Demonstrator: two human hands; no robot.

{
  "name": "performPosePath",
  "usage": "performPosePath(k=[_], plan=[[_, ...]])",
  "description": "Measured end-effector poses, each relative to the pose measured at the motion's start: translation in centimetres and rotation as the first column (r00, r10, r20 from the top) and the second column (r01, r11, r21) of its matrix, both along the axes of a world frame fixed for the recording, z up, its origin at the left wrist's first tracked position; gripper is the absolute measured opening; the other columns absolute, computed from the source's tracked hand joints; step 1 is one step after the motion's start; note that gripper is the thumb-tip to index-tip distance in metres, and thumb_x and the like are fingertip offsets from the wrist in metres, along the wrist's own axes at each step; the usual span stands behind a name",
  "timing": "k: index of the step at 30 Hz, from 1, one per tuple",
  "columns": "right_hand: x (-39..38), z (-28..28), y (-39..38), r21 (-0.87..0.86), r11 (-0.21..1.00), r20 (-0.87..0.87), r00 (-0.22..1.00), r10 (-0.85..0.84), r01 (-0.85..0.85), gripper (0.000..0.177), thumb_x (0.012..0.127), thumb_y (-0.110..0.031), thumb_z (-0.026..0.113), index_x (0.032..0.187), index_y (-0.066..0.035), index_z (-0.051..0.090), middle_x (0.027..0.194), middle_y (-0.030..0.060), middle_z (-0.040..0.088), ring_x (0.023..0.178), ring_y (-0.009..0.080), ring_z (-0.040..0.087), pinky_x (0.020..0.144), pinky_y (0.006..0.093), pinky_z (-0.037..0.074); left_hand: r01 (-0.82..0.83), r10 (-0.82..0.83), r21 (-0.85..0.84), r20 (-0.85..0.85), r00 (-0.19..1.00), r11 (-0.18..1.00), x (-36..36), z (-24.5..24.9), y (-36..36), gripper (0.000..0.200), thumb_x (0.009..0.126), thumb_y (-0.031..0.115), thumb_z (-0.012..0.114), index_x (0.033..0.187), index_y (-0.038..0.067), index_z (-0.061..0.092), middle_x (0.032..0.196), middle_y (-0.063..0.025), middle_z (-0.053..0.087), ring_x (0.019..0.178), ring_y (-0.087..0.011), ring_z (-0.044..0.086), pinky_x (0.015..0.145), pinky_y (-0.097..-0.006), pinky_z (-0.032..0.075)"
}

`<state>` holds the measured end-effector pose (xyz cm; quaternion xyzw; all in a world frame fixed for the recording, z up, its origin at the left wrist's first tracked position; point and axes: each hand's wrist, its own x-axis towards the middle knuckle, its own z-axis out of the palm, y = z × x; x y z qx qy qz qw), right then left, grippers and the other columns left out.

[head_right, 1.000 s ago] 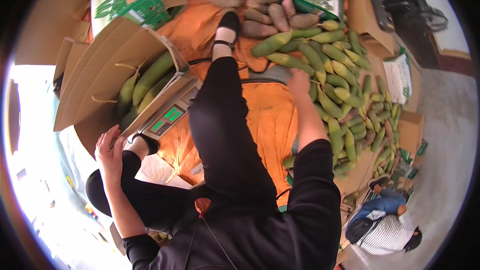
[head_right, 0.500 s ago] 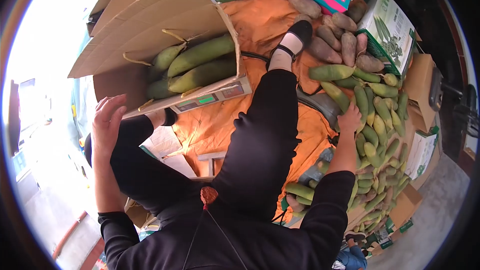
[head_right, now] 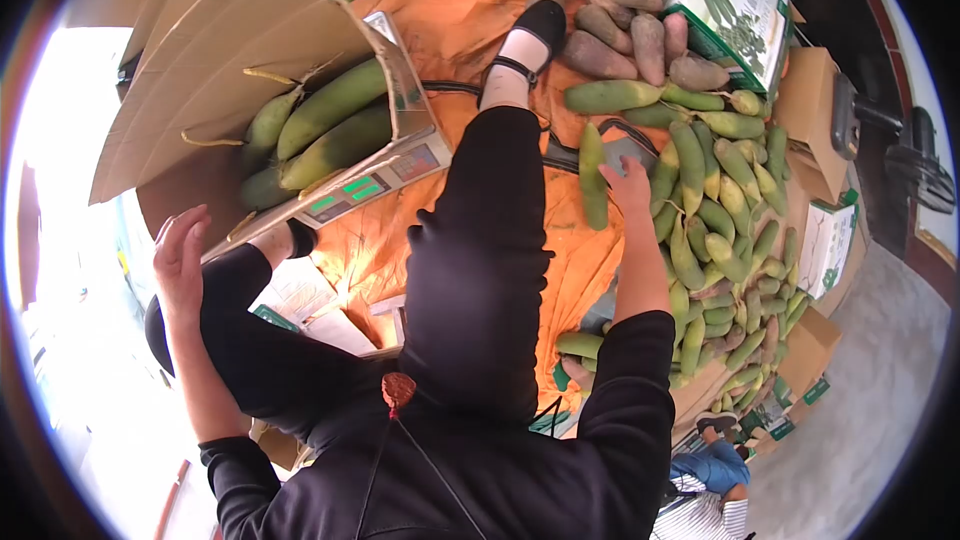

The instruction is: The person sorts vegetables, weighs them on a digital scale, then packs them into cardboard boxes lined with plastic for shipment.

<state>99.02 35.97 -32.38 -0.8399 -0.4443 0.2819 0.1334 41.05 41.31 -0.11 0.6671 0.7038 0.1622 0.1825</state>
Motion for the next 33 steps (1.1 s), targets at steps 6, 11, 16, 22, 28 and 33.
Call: performPosePath(k=[6,11,16,22,28,33], plan=[[-4.2,-1.7,3.8,-0.265,0.961,0.207,0.969,0.133,-0.075,0.058,0.065,-0.032,0.078,0.111,-0.003,0.058,0.111,0.0178,0.061,0.105,0.0341,0.057,0.089,0.0433,0.046,0.037,-0.037,0.02,-0.017,0.999,0.999,0.0,0.3,-0.2,0.014,0.083,0.004,0.061,0.095,0.0,0.066,0.083,-0.0113,0.065,0.081,-0.025,0.061,0.076,-0.0333,0.047],[-3.7,-2.8,2.7,-0.22,0.975,0.139,0.988,0.062,-0.03,0.053,0.064,-0.027,0.077,0.107,-0.002,0.059,0.107,0.0181,0.062,0.102,0.0342,0.059,0.087,0.0423,0.047,0.06,-0.059,0.021,-0.034,0.998,0.998,-0.4,0.9,0.0,0.015,0.083,0.007,0.062,0.095,0.001,0.066,0.081,-0.0117,0.064,0.079,-0.0272,0.06,0.074,-0.0349,0.046],[-3.1,-2.3,1.0,-0.217,0.976,0.012,1.0,0.027,-0.024,0.056,0.065,-0.027,0.076,0.11,-0.001,0.058,0.109,0.0196,0.061,0.104,0.0336,0.059,0.088,0.0399,0.047,0.075,-0.075,0.024,-0.017,0.997,0.997,-0.3,1.4,-0.2,0.015,0.082,0.008,0.062,0.094,0.001,0.066,0.079,-0.0115,0.063,0.077,-0.0279,0.059,0.072,-0.0354,0.046],[-4.8,-1.5,1.3,-0.209,0.973,0.001,0.995,-0.099,0.097,0.069,0.067,-0.032,0.076,0.122,0.0,0.052,0.115,0.0212,0.06,0.108,0.0335,0.057,0.09,0.0401,0.046,0.096,-0.096,0.01,0.009,0.995,0.995,-0.5,1.0,-0.5,0.016,0.082,0.005,0.061,0.097,-0.001,0.065,0.078,-0.0112,0.061,0.076,-0.025,0.058,0.072,-0.0338,0.046],[-6.4,-1.1,3.8,-0.229,0.971,0.127,0.991,-0.038,0.066,0.066,0.066,-0.033,0.077,0.12,-0.003,0.054,0.115,0.0172,0.061,0.106,0.0334,0.058,0.088,0.0421,0.047,0.071,-0.071,-0.013,-0.02,0.997,0.997,-0.3,0.7,-0.3,0.016,0.083,0.006,0.061,0.097,0.0,0.065,0.08,-0.0109,0.062,0.078,-0.0248,0.059,0.073,-0.0344,0.046],[-7.1,0.5,4.6,-0.352,0.936,0.209,0.976,0.052,0.026,0.055,0.067,-0.033,0.076,0.111,-0.006,0.058,0.111,0.0156,0.062,0.104,0.0335,0.059,0.085,0.0435,0.047,0.073,-0.074,-0.003,-0.062,0.995,0.997,-0.2,0.7,-0.2,0.016,0.082,0.007,0.062,0.096,0.001,0.066,0.079,-0.0113,0.063,0.077,-0.0261,0.059,0.073,-0.0348,0.046]])
